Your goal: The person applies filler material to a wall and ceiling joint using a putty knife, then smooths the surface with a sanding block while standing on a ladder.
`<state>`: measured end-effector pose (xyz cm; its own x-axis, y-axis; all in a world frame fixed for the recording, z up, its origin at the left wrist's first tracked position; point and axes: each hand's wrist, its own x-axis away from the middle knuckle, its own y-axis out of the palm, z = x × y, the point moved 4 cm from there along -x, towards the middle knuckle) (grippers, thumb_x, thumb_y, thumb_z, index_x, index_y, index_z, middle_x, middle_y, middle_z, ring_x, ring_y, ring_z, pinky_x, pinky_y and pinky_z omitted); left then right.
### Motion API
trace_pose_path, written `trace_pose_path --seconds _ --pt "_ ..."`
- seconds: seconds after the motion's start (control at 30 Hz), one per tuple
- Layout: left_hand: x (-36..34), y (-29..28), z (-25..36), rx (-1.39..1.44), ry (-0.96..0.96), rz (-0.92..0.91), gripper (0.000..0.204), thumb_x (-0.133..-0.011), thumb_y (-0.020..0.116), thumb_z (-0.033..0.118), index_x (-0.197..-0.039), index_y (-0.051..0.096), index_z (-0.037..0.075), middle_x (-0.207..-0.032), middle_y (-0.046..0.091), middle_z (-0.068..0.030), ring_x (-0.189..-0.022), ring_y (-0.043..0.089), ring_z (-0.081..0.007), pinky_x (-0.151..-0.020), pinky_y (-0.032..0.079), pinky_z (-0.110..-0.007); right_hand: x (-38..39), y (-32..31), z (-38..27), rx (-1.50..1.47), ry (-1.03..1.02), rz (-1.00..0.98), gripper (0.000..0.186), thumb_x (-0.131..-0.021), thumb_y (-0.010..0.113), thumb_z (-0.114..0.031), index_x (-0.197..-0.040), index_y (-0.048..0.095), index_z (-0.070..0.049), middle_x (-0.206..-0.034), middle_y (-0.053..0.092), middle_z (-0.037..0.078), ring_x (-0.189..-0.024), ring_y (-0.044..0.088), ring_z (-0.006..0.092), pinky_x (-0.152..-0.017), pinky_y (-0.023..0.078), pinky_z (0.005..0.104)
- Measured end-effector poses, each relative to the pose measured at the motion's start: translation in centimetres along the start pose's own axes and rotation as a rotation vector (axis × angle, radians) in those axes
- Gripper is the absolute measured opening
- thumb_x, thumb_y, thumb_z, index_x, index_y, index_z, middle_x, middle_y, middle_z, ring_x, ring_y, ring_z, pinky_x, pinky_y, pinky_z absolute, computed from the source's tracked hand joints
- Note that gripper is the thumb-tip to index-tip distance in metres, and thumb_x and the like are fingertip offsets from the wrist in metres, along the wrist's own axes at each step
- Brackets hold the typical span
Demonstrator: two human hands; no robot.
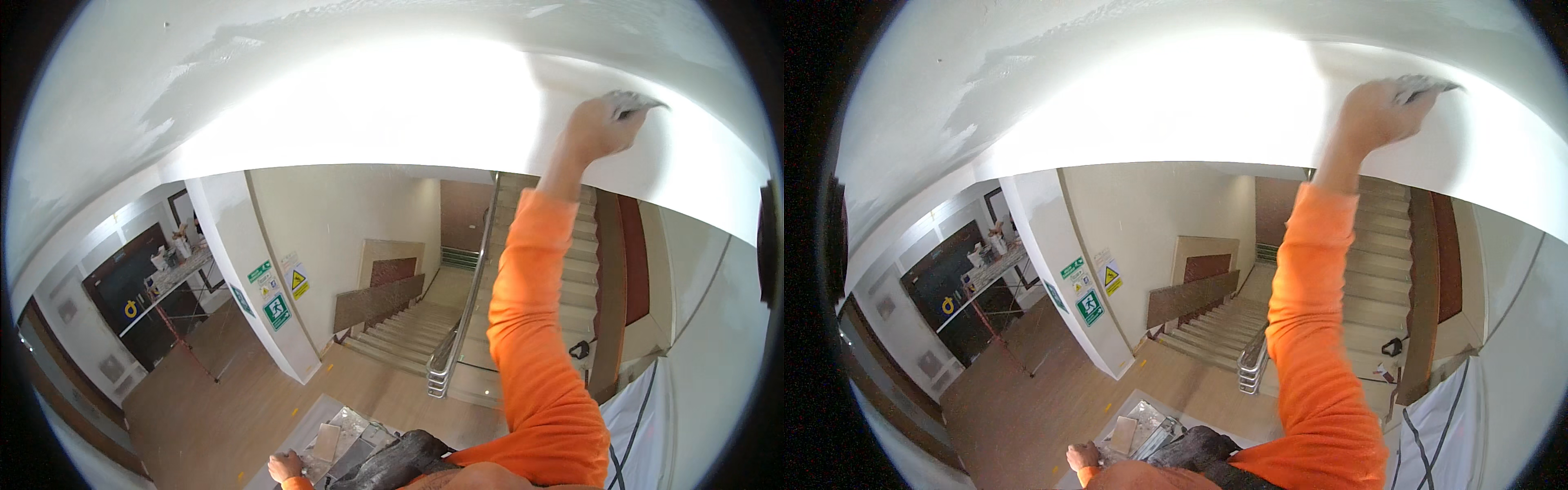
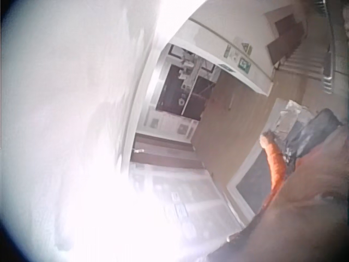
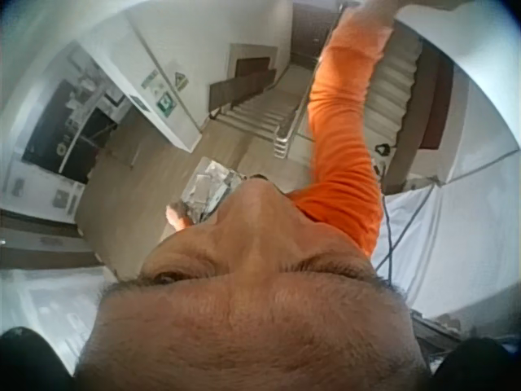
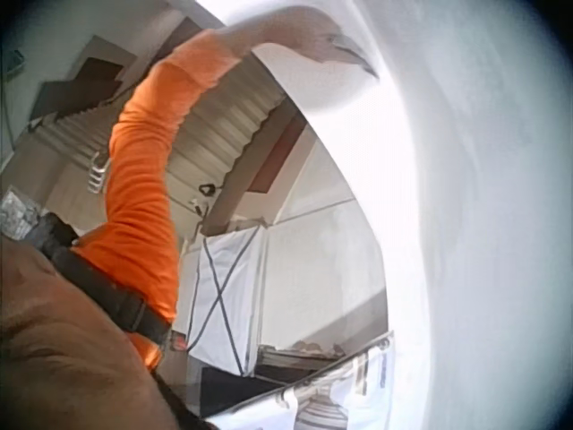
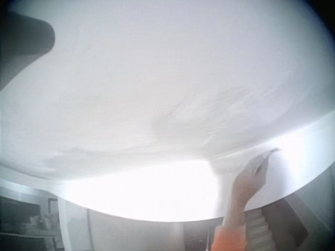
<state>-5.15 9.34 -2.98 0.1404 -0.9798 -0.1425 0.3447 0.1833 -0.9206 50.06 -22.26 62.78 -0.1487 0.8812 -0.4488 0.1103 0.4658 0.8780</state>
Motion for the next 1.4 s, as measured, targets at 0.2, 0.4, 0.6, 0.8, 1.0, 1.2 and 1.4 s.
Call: trace_pose_path --seconds 0.2,0.4,0.6,0.8,1.0,1.2,1.4 --pt "-1.5 0.1 3.5 -0.046 -0.045 -0.135 0.047 -0.081 0.070 0.048 -0.086 0.079 0.002 -0.093 0.075 -0.0217 -0.094 0.073 -0.0382 -0.088 0.055 -0.049 4.8 7.6 3.0 0.003 -0.098 -0.015 0.054 -0.086 0.048 0.005 -0.138 0.046 0.018 -0.122 0.064 0.033 -0.113 0.065 0.0367 -0.100 0.047 0.0336" --pt "-0.8 -0.5 5.1 -0.234 -0.193 -0.282 0.057 -0.091 0.062 0.057 -0.102 0.079 0.005 -0.107 0.076 -0.0164 -0.104 0.072 -0.0339 -0.091 0.055 -0.046 16.7 12.9 1.1 -0.091 -0.275 0.051 0.063 -0.085 0.048 0.002 -0.146 0.038 0.016 -0.144 0.050 0.035 -0.136 0.049 0.0440 -0.118 0.034 0.0447" --pt "-1.0 -0.5 5.1 -0.287 -0.207 -0.260 0.054 -0.091 0.062 0.057 -0.099 0.080 0.006 -0.103 0.077 -0.0153 -0.102 0.073 -0.0325 -0.090 0.055 -0.045 30.8 15.9 -2.4 -0.184 -0.011 -0.261 0.059 -0.093 0.053 -0.003 -0.149 0.040 0.010 -0.143 0.054 0.030 -0.136 0.052 0.0400 -0.117 0.036 0.0432" --pt "-1.1 -0.2 4.2 -0.215 -0.290 -0.259 0.053 -0.089 0.064 0.055 -0.096 0.081 0.006 -0.100 0.077 -0.0158 -0.099 0.074 -0.0338 -0.089 0.056 -0.046 28.9 10.2 -0.9 -0.087 -0.073 -0.192 0.042 -0.104 0.047 -0.009 -0.143 0.046 0.007 -0.108 0.055 0.017 -0.096 0.054 0.0311 -0.087 0.046 0.0412" --pt "-1.6 1.8 3.4 -0.261 -0.282 -0.265 0.053 -0.086 0.066 0.054 -0.094 0.080 0.004 -0.098 0.077 -0.0176 -0.099 0.074 -0.0348 -0.088 0.056 -0.047 19.1 12.9 1.3 -0.101 -0.087 -0.092 0.072 -0.089 0.052 0.001 -0.156 0.027 0.007 -0.158 0.033 0.033 -0.137 0.045 0.0436 -0.119 0.032 0.0478" --pt "-1.2 0.2 4.8 -0.274 -0.264 -0.210 0.053 -0.086 0.066 0.054 -0.093 0.080 0.003 -0.097 0.077 -0.0185 -0.098 0.074 -0.0350 -0.088 0.056 -0.047 26.3 16.0 -2.7 -0.013 -0.168 -0.050 0.072 -0.086 0.046 0.005 -0.156 0.029 0.006 -0.150 0.047 0.029 -0.122 0.057 0.0433 -0.103 0.046 0.0429" --pt "-0.7 0.2 3.5 -0.240 -0.223 -0.187 0.054 -0.086 0.066 0.053 -0.091 0.079 0.002 -0.096 0.076 -0.0201 -0.098 0.073 -0.0356 -0.087 0.056 -0.047 31.3 13.1 -2.4 -0.371 0.328 -0.758 0.071 -0.089 0.053 0.007 -0.157 0.030 0.003 -0.150 0.047 0.025 -0.112 0.061 0.0342 -0.106 0.045 0.0419"
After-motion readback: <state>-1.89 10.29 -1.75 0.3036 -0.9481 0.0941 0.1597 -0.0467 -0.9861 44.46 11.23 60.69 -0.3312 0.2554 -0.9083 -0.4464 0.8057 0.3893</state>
